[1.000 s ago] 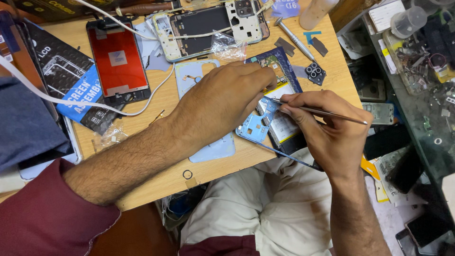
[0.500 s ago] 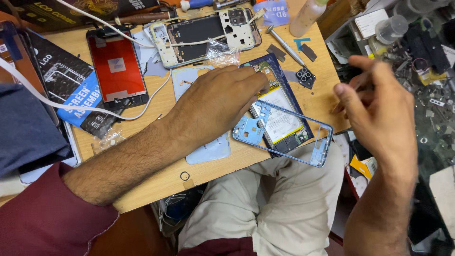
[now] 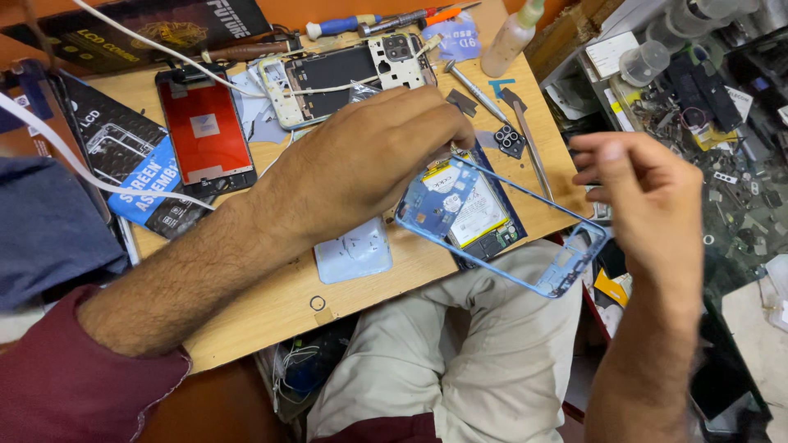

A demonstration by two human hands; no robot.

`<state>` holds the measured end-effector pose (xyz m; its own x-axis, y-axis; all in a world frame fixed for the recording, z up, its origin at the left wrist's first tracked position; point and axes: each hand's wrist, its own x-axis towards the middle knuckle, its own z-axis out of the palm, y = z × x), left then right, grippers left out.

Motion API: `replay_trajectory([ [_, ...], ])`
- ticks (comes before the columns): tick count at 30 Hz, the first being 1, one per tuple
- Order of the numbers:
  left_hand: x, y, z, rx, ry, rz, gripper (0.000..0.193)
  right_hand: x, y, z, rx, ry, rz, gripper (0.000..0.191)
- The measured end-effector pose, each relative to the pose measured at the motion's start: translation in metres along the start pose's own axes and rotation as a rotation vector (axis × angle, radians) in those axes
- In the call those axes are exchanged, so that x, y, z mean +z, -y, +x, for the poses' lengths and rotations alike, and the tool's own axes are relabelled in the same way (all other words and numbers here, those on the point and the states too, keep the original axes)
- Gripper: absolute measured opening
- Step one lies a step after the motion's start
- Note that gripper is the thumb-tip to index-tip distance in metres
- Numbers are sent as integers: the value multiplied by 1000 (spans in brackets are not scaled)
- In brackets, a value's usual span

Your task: The person disassembles a smartphone, removes the battery, and reassembles the device using tweezers and a screwdriver. They handle the phone casing, battery, and internal components while seated at a cluttered workbench.

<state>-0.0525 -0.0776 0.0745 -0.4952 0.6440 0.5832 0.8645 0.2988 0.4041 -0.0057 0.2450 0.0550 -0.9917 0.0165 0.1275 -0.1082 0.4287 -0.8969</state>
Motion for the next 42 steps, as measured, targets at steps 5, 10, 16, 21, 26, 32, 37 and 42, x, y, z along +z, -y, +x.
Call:
replay_trajectory([
  [5,-15,-18,8,233,-112,281,25,-9,4,-13,291,620,903,91],
  [10,-18,-25,10,401,-223,375,18,-7,17,-26,421,752,1009,86],
  [16,-22,-16,6,326,-168,290,17,5,29,-42,208,484,649,75],
  [21,-31,11,3,147,-47,101,23,54,26,-54,-112,137,182,57],
  [26,-28,35,-7,-125,141,110,25,99,26,-58,-404,-36,-518,47],
  [32,-9,44,-20,-260,294,297,19,116,25,-51,-440,-25,-629,44],
  [37,-3,49,-22,-270,314,329,19,116,20,-46,-497,1,-655,46],
  [42,-2,51,-22,-218,268,357,18,116,17,-46,-495,-15,-669,47],
])
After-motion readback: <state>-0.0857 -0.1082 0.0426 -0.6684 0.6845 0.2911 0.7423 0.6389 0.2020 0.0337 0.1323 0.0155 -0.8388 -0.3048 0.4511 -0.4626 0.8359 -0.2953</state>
